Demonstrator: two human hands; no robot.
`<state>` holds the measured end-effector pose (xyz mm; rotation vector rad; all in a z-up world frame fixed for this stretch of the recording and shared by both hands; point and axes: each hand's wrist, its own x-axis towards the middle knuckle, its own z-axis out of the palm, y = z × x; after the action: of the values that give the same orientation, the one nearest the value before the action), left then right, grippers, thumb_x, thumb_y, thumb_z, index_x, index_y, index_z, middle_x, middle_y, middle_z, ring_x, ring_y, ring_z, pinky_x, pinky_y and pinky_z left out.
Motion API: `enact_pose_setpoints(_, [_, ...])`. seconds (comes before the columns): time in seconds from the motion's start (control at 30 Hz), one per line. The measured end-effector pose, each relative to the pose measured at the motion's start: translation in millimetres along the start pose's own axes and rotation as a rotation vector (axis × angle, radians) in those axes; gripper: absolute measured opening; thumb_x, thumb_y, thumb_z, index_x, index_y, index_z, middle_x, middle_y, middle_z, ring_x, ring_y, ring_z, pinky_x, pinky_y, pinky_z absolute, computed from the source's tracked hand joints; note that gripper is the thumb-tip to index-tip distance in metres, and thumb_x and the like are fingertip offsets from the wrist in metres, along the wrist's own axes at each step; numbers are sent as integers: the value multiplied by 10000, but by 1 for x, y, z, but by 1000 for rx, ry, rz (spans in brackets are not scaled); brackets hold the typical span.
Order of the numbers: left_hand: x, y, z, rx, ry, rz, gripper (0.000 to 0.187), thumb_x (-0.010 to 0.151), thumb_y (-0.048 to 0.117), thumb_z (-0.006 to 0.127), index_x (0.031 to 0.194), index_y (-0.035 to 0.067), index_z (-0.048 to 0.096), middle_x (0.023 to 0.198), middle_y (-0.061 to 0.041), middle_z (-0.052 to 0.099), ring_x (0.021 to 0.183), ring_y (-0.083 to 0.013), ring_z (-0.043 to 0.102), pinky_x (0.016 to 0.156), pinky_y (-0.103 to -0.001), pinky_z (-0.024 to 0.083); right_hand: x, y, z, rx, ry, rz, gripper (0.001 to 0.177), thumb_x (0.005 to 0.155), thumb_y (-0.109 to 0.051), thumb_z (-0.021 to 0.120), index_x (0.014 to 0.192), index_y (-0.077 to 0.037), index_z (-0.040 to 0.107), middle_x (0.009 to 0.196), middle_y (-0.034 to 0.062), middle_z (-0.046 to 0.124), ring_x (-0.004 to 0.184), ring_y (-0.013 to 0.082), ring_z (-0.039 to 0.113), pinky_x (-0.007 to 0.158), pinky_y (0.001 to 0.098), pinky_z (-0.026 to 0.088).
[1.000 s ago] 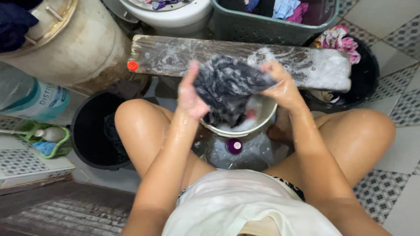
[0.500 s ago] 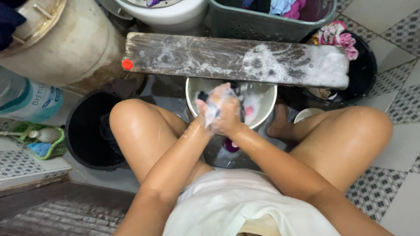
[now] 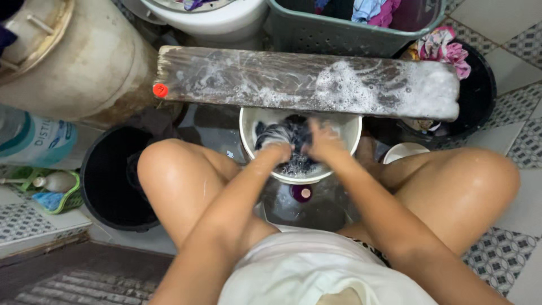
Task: The person washes clothing by hand in a basin, rubbing the fabric against itself and using a scrubbing brush, then rinsing it in soapy water.
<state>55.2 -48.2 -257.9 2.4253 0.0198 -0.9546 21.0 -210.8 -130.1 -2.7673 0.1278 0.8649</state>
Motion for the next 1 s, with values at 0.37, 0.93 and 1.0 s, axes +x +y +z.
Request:
enact_pose_setpoints(0.37, [114, 6, 37, 388, -276, -39, 590, 1021, 476, 566, 1203, -84, 536, 1192, -311, 642, 1124, -387, 645, 977, -449, 493, 126, -5, 85, -392, -237, -137, 1186, 802, -428, 836, 1586, -76, 19, 1599, 184, -68, 1447, 587, 48, 1064, 753, 223])
enact_pose_setpoints(0.93, [111, -18, 33, 256, -227, 67, 673, 990, 574, 560, 1026, -90, 667, 1042, -324, 689, 996, -402, 688, 881, -474, 518, 186, 33, 138, -290, -448, -101, 689, 844, -381, 692, 1439, -122, 462, 1432, 175, 471, 1308, 396, 483, 1079, 479, 419])
enact_pose_setpoints(1.0, [81, -17, 16, 107, -115, 142, 687, 986, 585, 559, 1006, -91, 683, 1025, -326, 695, 981, -404, 693, 869, -477, 521, 167, 32, 131, -188, -357, -118, 645, 848, -375, 675, 1422, -127, 514, 1413, 174, 535, 1292, 373, 534, 1081, 447, 442])
